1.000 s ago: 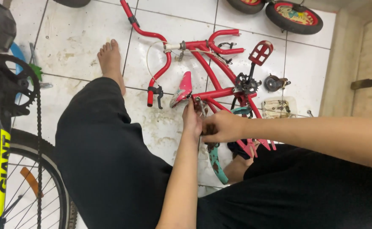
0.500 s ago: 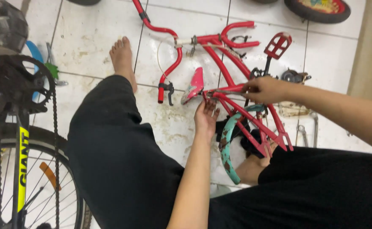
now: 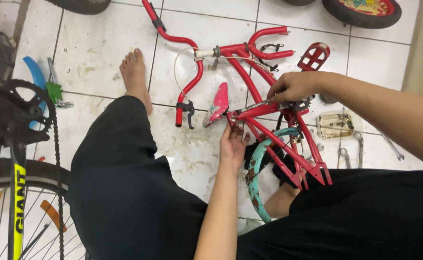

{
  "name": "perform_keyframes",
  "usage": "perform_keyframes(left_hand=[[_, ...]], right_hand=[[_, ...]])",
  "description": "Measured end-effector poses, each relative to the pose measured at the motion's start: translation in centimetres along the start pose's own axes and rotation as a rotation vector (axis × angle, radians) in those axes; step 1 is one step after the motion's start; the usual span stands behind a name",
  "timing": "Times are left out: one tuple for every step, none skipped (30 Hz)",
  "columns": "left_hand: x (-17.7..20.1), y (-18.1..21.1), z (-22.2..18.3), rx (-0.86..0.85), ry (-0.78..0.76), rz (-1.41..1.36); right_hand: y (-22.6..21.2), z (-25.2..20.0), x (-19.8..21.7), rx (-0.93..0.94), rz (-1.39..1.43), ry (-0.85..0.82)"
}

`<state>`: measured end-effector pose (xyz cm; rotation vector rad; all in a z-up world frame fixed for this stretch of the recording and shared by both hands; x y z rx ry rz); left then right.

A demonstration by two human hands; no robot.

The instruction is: Disassembling components from a small red bicycle frame using hand tools like a wrench and screwdriver.

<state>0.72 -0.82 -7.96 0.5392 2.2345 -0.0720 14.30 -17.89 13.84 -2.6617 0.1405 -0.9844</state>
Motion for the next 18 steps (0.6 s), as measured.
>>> perform_keyframes(left_hand=[[0.9,-0.6,-0.8,0.024,0.030,0.004],[0.4,-0.5,-0.9,0.032,0.036,0.003],[0.0,-0.3,-1.2,0.033,0.020,0.015],[-0.4,-0.1,-1.6,0.034,0.003,0.026],[-0.2,-0.3,-1.2,0.034,-0.022,0.039],[0.1,-0.5,-0.8,0.054,-0.026,0.060],[0.9,-0.9,-0.8,0.070,-0.020,0.075],[-0.3,-0.2,0.3,0.068,-0.035,0.081],[0.0,-0.1,-0.1,0.066,-0.040,0.087],[0.2,0.0,-0.4,0.065,-0.045,0.093],[0.5,-0.2,-0.8,0.064,-0.037,0.090],[0.6,-0.4,-1.3,0.075,-0.043,0.089],[-0.4,-0.1,-0.7,0.077,-0.073,0.094],[-0.3,0.2,-0.1,0.068,-0.087,0.096],[0.2,0.0,0.0,0.079,-0.084,0.096],[0.8,-0.1,0.2,0.091,-0.081,0.096],[0.8,-0.1,-0.4,0.098,-0.071,0.100],[0.8,0.0,-0.9,0.100,-0.066,0.110]], right_hand=[[-0.1,0.0,-1.0,-0.001,0.043,-0.038],[0.0,0.2,-0.9,-0.007,0.047,-0.045],[-0.1,0.4,-1.1,0.006,0.049,-0.046],[-0.2,0.5,-1.2,0.019,0.052,-0.047],[0.3,0.9,-1.3,0.015,0.053,-0.019],[0.7,1.3,-1.8,0.021,0.067,-0.075],[1.0,1.8,-2.6,0.031,0.079,-0.143],[0.9,1.9,-1.4,0.031,0.077,-0.127],[0.9,1.7,-1.8,0.027,0.079,-0.130],[0.8,1.5,-2.2,0.022,0.082,-0.133],[0.9,1.5,-2.5,0.024,0.082,-0.142],[1.0,1.5,-2.8,0.014,0.082,-0.155],[1.1,1.8,-1.9,0.008,0.075,-0.144],[1.0,2.0,-1.3,0.013,0.068,-0.129],[1.0,1.9,-1.4,0.006,0.049,-0.140],[1.2,1.8,-1.5,-0.001,0.031,-0.151],[1.3,2.0,-1.9,-0.003,0.041,-0.159],[1.7,2.2,-2.3,-0.034,0.028,-0.155]])
Point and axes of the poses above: each hand's wrist, its own z-axis towards the middle knuckle, its own x-axis out of the back of the hand, y = z × x, the point moved 4 cm from there along z, towards the middle knuckle, and after that the axes turned 1 degree about x, right-handed, at the moved point
